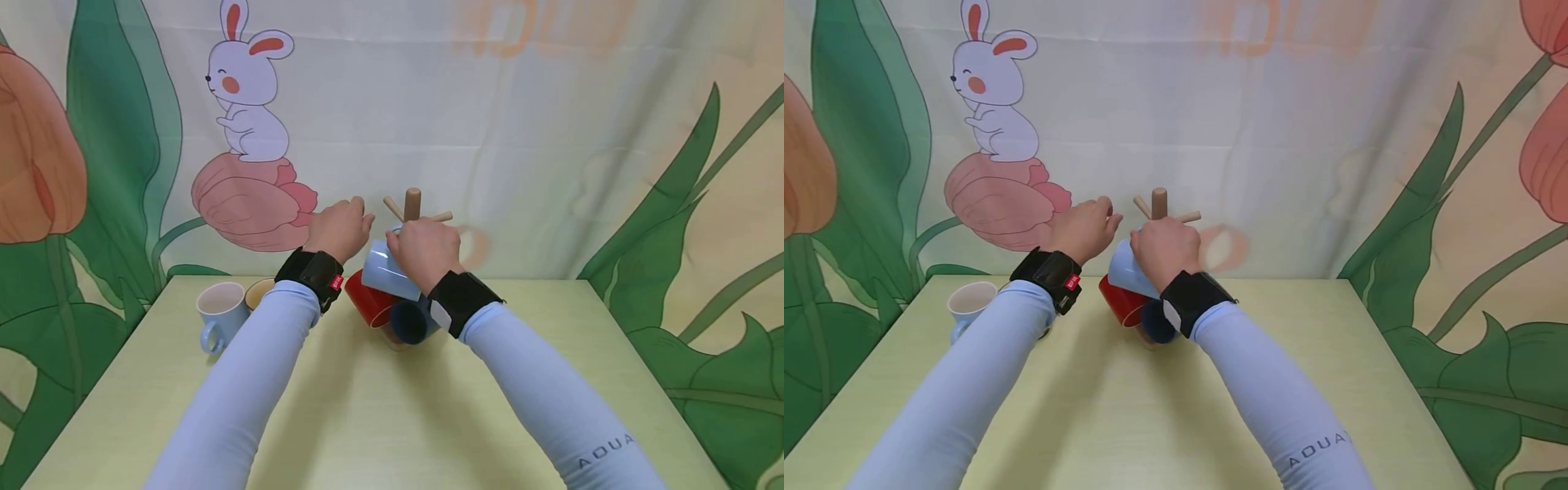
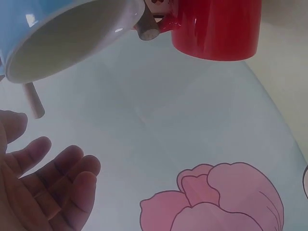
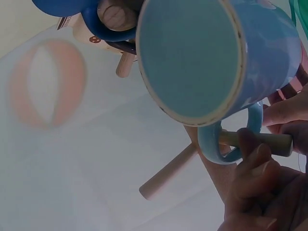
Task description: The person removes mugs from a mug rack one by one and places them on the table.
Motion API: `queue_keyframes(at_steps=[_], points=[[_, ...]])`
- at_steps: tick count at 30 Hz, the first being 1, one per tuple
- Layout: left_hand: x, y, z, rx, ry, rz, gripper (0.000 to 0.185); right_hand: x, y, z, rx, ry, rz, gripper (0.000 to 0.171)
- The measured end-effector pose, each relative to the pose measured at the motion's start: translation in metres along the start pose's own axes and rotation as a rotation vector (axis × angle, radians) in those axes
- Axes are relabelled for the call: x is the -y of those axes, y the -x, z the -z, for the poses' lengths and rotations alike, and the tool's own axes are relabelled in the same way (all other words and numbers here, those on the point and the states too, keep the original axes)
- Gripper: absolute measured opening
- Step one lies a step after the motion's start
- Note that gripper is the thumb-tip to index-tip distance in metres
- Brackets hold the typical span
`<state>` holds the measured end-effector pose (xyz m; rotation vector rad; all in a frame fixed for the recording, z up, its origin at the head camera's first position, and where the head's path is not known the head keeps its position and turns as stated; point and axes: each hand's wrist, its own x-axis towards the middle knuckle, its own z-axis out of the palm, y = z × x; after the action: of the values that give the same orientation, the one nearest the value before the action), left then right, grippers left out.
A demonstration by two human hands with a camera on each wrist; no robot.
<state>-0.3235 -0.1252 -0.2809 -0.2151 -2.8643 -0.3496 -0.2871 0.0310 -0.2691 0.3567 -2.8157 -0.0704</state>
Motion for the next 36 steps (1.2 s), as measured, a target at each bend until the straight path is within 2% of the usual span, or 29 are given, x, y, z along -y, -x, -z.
queue_keyframes(at_steps=[12,22,29,36], points=[[-0.008,-0.01,-0.003,0.013,-0.031,0.002,0.05,-0.001,0.0,-0.004,-0.064,0.038,0.061,0.056],[-0.007,-0.017,-0.003,0.015,-0.038,-0.037,0.054,-0.003,0.003,-0.001,-0.046,0.029,0.061,0.055],[-0.011,-0.018,-0.005,0.074,-0.046,-0.077,0.056,-0.009,0.008,0.0,-0.07,0.019,0.101,0.053],[-0.019,-0.018,-0.002,0.113,-0.063,-0.078,0.053,-0.017,0.012,-0.002,-0.103,0.016,0.126,0.05]])
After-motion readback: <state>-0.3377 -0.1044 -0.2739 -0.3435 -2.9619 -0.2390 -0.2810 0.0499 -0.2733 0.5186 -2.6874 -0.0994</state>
